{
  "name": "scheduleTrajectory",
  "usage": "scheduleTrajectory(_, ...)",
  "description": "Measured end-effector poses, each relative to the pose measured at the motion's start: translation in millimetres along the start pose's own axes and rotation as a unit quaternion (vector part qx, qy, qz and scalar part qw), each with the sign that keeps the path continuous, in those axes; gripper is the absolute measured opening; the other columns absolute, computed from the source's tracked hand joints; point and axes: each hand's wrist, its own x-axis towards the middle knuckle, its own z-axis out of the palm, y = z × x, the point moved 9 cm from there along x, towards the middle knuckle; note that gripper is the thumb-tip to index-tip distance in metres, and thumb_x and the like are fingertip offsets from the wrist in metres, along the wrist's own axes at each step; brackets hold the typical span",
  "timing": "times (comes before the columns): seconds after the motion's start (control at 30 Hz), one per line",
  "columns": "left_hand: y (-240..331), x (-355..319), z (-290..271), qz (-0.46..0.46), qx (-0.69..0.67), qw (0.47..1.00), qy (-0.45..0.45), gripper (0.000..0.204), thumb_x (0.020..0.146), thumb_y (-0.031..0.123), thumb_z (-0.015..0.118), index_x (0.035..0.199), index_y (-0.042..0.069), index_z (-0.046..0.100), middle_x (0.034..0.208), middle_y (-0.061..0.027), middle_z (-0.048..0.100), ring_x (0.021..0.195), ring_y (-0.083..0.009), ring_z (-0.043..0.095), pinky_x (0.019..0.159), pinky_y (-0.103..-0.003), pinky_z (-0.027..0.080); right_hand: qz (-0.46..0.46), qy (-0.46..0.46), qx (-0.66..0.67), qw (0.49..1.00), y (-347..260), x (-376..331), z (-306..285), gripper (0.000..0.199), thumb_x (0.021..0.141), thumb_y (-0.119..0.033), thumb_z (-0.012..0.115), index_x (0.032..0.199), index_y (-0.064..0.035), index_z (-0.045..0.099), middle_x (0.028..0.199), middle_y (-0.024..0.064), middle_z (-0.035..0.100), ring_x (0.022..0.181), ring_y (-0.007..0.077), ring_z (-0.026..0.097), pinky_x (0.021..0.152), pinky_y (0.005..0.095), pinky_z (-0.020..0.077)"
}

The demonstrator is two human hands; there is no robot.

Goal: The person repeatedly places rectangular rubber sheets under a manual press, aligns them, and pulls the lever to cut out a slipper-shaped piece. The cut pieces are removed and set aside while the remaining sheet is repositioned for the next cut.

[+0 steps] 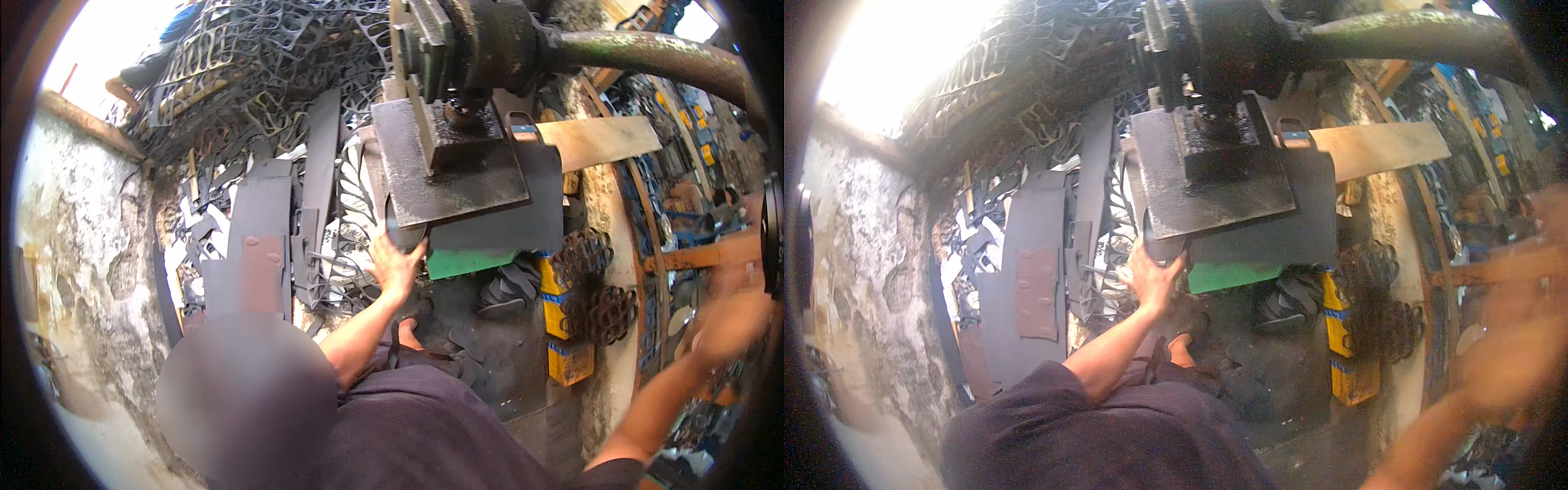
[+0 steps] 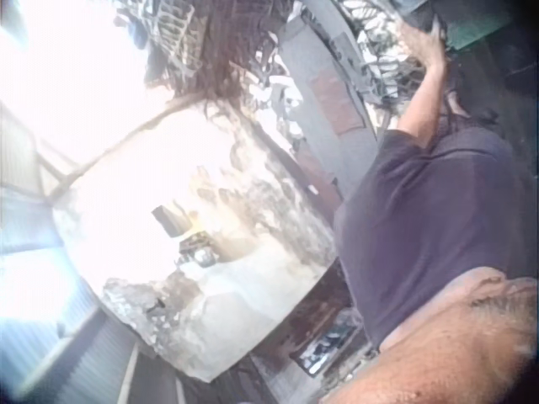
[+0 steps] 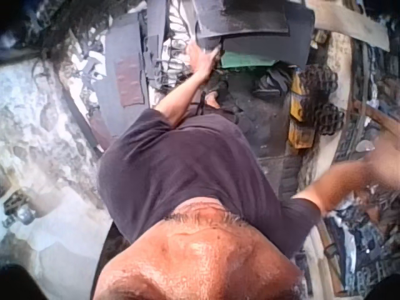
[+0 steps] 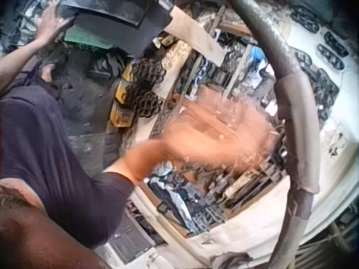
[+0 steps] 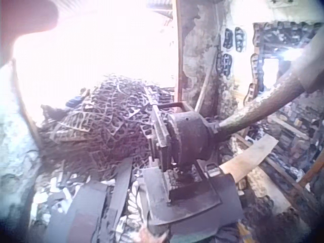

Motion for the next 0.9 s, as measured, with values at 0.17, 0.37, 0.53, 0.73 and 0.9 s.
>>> scheduleTrajectory(0.17,-8.2,56.5,-20.6,-0.037,-0.093,0.990,-0.102,0.108,0.070,0.062,0.087,0.139,-0.011,0.046,0.144,-0.0339,0.050,0.139,-0.0441,0.047,0.115,-0.051,0.037,0.206,-0.365,0.409,0.811,-166.8,-266.3,253.2,0.053,0.085,-0.029,0.080,0.132,-0.0065,0.067,0.141,0.0182,0.061,0.137,0.0380,0.051,0.117,0.0480,0.0389)
scheduleTrajectory(0.37,-50.1,152.0,1.0,-0.134,-0.183,0.954,-0.195,0.078,0.069,0.036,0.094,0.127,-0.005,0.060,0.111,-0.0147,0.073,0.100,-0.0230,0.072,0.089,-0.039,0.057,0.121,-0.429,0.309,0.841,-280.1,-284.2,327.5,0.091,0.089,-0.056,0.069,0.162,-0.0155,0.032,0.168,0.0167,0.029,0.155,0.0380,0.024,0.124,0.0628,0.0172)
scheduleTrajectory(0.53,-18.7,123.4,-124.9,-0.007,-0.502,0.850,-0.157,0.076,0.073,0.015,0.088,0.139,-0.003,0.053,0.128,-0.0149,0.066,0.111,-0.0242,0.067,0.099,-0.041,0.053,0.132,-0.443,0.268,0.845,-271.5,-280.7,346.0,0.096,0.087,-0.066,0.064,0.164,-0.0213,0.028,0.170,0.0107,0.027,0.157,0.0349,0.022,0.126,0.0610,0.0156)
scheduleTrajectory(0.73,26.2,129.1,-327.3,0.171,-0.496,0.848,-0.071,0.089,0.064,0.010,0.090,0.143,0.002,0.048,0.140,-0.0166,0.055,0.127,-0.0262,0.057,0.111,-0.045,0.047,0.149,-0.454,0.251,0.842,-271.9,-276.0,349.5,0.094,0.089,-0.068,0.062,0.164,-0.0222,0.029,0.170,0.0087,0.027,0.158,0.0330,0.020,0.126,0.0599,0.0157)
scheduleTrajectory(0.9,32.7,103.5,-276.1,0.220,-0.130,0.947,-0.193,0.118,0.059,0.025,0.100,0.152,0.009,0.027,0.139,-0.0145,0.048,0.122,-0.0306,0.058,0.106,-0.043,0.049,0.275,-0.475,0.388,0.741,-285.7,-224.5,345.3,0.084,0.092,-0.046,0.074,0.158,-0.0067,0.039,0.162,0.0160,0.040,0.143,0.0358,0.046,0.116,0.0520,0.0396)
